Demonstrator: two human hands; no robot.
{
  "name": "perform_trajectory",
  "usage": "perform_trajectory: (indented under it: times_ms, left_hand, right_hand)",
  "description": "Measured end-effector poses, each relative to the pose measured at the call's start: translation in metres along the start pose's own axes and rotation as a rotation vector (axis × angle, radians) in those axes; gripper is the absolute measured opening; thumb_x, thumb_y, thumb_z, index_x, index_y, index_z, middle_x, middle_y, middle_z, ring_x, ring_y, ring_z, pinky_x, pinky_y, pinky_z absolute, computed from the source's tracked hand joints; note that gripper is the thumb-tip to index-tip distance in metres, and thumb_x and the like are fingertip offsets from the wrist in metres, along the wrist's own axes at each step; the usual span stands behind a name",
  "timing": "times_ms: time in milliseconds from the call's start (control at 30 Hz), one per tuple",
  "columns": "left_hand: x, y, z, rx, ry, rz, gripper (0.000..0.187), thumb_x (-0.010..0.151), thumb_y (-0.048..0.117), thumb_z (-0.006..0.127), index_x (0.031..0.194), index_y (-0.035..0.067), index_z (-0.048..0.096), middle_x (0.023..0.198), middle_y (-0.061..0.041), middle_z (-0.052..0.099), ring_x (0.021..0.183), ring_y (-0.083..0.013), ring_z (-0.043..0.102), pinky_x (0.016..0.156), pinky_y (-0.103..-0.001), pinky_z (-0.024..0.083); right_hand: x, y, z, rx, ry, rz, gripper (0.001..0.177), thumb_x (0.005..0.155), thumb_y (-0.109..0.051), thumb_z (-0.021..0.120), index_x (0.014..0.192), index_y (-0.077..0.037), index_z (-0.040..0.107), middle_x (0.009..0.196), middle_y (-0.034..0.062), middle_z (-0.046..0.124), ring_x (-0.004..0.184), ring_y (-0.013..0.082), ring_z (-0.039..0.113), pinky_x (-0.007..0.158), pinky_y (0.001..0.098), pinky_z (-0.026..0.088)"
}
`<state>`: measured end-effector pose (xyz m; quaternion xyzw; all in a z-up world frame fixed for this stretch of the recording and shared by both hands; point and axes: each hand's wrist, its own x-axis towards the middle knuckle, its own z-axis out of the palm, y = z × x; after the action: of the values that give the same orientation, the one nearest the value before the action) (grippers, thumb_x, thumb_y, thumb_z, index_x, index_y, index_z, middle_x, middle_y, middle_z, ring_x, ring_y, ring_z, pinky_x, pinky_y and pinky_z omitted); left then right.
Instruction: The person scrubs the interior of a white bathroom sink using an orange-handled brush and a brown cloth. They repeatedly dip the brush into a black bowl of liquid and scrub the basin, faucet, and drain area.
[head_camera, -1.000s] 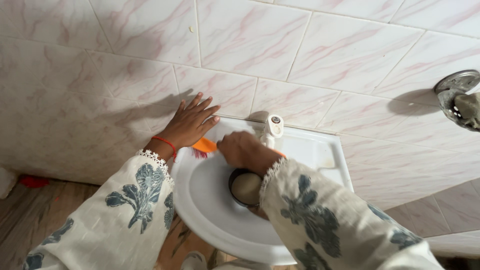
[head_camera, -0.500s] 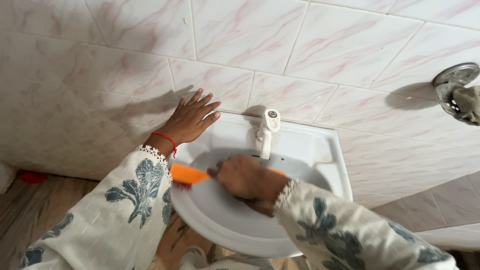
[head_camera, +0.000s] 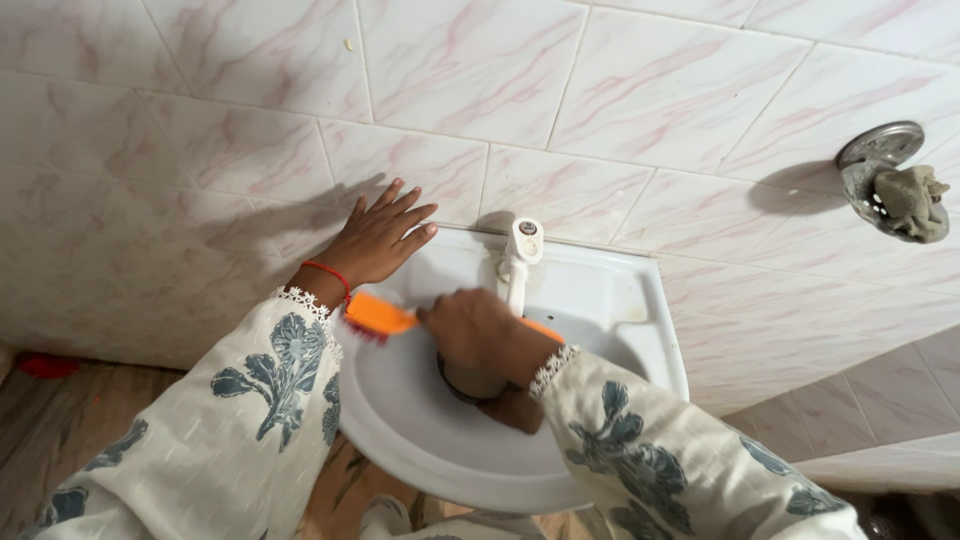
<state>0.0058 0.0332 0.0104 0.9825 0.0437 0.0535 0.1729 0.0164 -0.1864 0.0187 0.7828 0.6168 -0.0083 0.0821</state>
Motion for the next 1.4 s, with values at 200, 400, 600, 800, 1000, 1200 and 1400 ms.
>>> perform_trajectory:
  times_ms: [200,400,600,800,1000,1200,1400]
  left_hand:
    - [-0.001,-0.016,-0.015,0.031,0.043,-0.019,0.063,0.101,0.06,0.027,0.155,0.028,0.037,0.168,-0.005,0.022,0.158,-0.0264,0.003,0.122,-0.062,0.004]
    - [-0.013,-0.03,0.002,0.081,0.008,-0.051,0.065,0.101,0.061,0.026,0.156,0.029,0.036,0.168,-0.004,0.022,0.157,-0.0262,0.003,0.123,-0.061,0.003]
    - [-0.011,-0.032,-0.002,0.09,0.017,-0.074,0.062,0.102,0.059,0.024,0.155,0.029,0.039,0.169,-0.002,0.023,0.159,-0.0239,0.005,0.125,-0.061,0.003]
    - [-0.024,-0.034,-0.006,0.15,0.003,-0.078,0.065,0.1,0.061,0.025,0.155,0.029,0.037,0.169,-0.002,0.021,0.158,-0.0226,0.004,0.124,-0.06,0.004]
    - [-0.029,-0.032,-0.003,0.146,-0.016,-0.064,0.067,0.1,0.062,0.024,0.157,0.028,0.034,0.168,-0.003,0.02,0.157,-0.0243,0.002,0.123,-0.06,0.002]
    - [-0.023,-0.03,0.001,0.083,0.019,-0.026,0.066,0.101,0.06,0.027,0.157,0.025,0.037,0.168,-0.006,0.023,0.158,-0.0272,0.005,0.122,-0.061,0.005]
    - [-0.013,-0.014,0.01,0.077,0.021,0.052,0.065,0.104,0.059,0.026,0.157,0.023,0.036,0.168,-0.007,0.024,0.158,-0.0293,0.006,0.122,-0.063,0.006]
  right_hand:
    - [0.045,0.065,-0.014,-0.203,0.005,0.234,0.018,0.088,-0.016,0.062,0.089,-0.007,0.077,0.09,0.0166,0.075,0.081,0.0303,0.076,0.06,0.041,0.061]
    - [0.077,0.08,-0.006,-0.12,-0.02,0.258,0.017,0.091,-0.016,0.062,0.09,-0.008,0.077,0.088,0.0111,0.077,0.08,0.0303,0.076,0.069,0.0428,0.059]
    - [0.118,0.044,-0.002,0.011,0.039,0.188,0.017,0.092,-0.018,0.06,0.097,-0.008,0.073,0.09,0.0115,0.076,0.081,0.0296,0.076,0.069,0.0435,0.06]
    - [0.077,0.063,-0.012,-0.097,-0.145,0.263,0.02,0.092,-0.015,0.057,0.095,-0.012,0.077,0.099,0.0082,0.076,0.089,0.0295,0.074,0.075,0.0474,0.057]
    - [0.088,0.054,-0.007,-0.068,0.027,0.19,0.023,0.093,-0.016,0.055,0.092,-0.01,0.078,0.095,0.0137,0.077,0.088,0.0315,0.075,0.073,0.0443,0.06]
    - [0.082,0.033,0.017,0.021,0.015,0.085,0.021,0.087,-0.013,0.057,0.095,-0.007,0.076,0.094,0.0155,0.075,0.087,0.0336,0.075,0.074,0.0454,0.06]
    - [-0.007,-0.015,0.014,0.132,0.168,-0.189,0.042,0.075,-0.008,0.059,0.115,-0.002,0.067,0.088,0.0186,0.073,0.079,0.0364,0.073,0.072,0.0458,0.059]
